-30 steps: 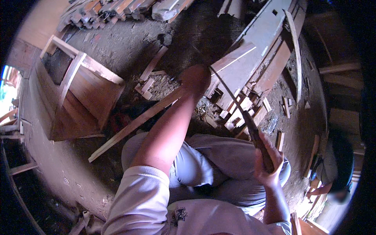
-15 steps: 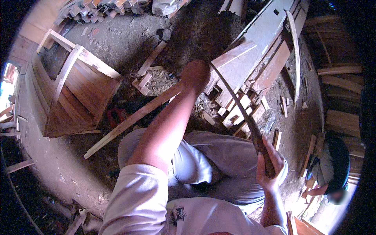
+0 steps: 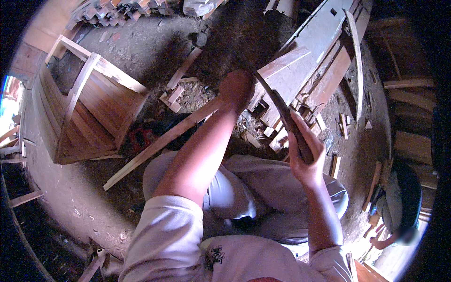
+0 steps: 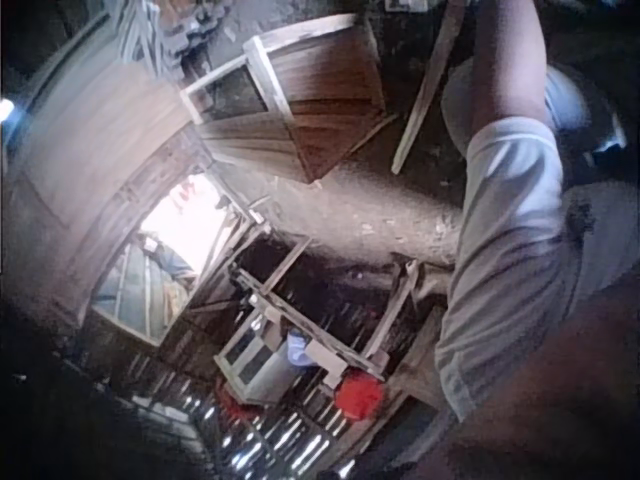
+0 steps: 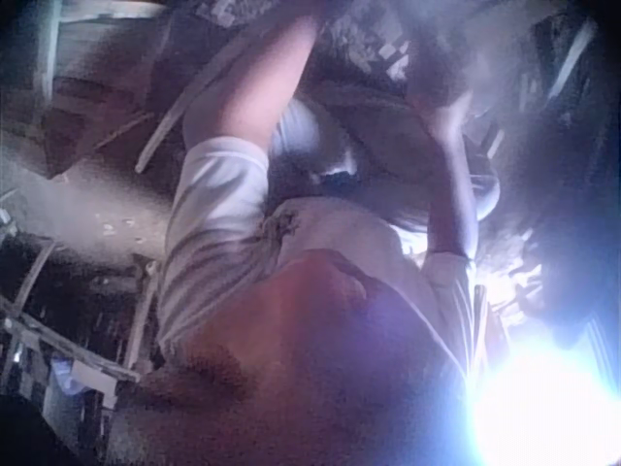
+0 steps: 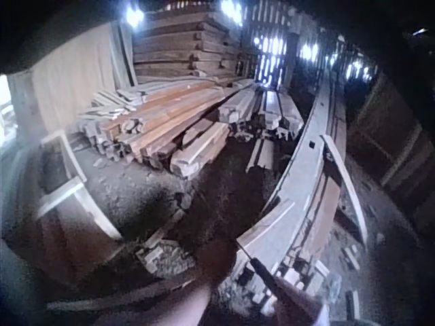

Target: The person sits on the floor and uses a hand saw to cut small pieces of wood. They repeatedly pick up wood pieces, position them, and saw them into smaller segments, accumulating a pile of cut wood.

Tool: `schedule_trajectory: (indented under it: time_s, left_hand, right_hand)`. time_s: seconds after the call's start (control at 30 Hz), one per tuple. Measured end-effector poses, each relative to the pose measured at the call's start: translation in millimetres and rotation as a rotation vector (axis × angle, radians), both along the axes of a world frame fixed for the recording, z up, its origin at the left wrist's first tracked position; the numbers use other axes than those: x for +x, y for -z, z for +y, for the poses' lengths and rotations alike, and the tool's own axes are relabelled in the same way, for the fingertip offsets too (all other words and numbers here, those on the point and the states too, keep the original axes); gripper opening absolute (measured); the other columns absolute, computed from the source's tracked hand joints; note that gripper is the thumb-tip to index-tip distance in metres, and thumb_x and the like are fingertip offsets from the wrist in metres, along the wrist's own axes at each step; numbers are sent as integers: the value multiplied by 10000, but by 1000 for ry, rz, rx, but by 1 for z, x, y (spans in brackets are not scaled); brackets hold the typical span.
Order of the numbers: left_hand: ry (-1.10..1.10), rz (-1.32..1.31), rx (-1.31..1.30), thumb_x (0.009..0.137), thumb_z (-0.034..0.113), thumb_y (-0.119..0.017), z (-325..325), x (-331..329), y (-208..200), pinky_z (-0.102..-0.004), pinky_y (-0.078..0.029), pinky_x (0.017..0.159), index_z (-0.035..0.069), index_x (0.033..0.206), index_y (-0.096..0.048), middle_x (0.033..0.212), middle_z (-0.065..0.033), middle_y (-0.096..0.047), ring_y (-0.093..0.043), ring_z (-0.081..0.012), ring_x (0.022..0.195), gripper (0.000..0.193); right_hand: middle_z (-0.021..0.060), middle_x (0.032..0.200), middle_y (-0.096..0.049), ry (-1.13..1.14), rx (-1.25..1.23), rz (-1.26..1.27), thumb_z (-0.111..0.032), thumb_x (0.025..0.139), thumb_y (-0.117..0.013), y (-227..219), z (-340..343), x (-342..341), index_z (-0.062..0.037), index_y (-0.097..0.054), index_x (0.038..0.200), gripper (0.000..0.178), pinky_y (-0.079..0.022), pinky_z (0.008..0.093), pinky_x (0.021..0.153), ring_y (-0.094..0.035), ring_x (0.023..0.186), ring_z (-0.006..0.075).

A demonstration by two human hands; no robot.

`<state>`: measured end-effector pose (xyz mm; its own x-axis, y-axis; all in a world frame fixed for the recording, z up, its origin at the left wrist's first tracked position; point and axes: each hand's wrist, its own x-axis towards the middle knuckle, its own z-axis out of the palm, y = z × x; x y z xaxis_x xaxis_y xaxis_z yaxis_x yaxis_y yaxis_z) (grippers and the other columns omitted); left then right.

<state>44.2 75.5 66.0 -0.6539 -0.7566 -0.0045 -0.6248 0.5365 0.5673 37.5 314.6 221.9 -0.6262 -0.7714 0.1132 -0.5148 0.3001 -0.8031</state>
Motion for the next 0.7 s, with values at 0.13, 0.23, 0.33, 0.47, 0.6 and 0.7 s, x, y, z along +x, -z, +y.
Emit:
schedule_trajectory:
  time_s: [0.13,0.23,0.33,0.47,0.6,0.7]
  left_hand:
    - [-28,-6,21,924,196,-570,-2,5,-2,-547,-604,771,45,922,-770,941,-206,-757,-754,-397,885,251]
    - [-104,-52,82,917,198,-578,1,-1,-4,-545,-602,774,33,931,-772,943,-213,-756,-755,-392,889,255]
    - [-71,-29,55,909,201,-586,2,1,-9,-538,-603,776,24,924,-772,932,-223,-754,-756,-394,882,258]
    - [-96,38,33,894,206,-601,5,3,-3,-533,-604,775,20,901,-773,903,-228,-751,-757,-398,850,254]
    - [-65,24,59,886,212,-611,2,-3,5,-530,-605,764,24,910,-773,895,-217,-754,-758,-391,832,250]
    - [-42,41,-5,889,214,-605,-4,0,8,-529,-606,762,29,906,-775,897,-213,-756,-759,-386,839,252]
  right_hand:
    - [192,1178,-740,-23,111,154,-37,949,-636,-26,59,15,-1,-605,1398,451,-563,293,809,-730,944,160]
    - [203,1122,-753,-36,205,183,-70,940,-641,-53,74,24,-11,-609,1399,464,-566,316,814,-741,942,185]
    - [173,1108,-764,-5,158,217,-58,944,-632,-47,61,24,-15,-611,1401,460,-561,312,802,-740,928,166]
    - [159,1217,-731,-29,32,120,-17,976,-626,-4,-6,4,-20,-610,1405,430,-544,289,866,-687,1024,126]
    - [181,1210,-728,-29,26,-16,0,963,-638,3,-24,-2,0,-589,1409,449,-548,297,883,-700,1030,155]
    - [185,1223,-731,-30,56,118,-22,945,-662,-8,5,6,-8,-602,1397,457,-565,312,887,-713,1078,169]
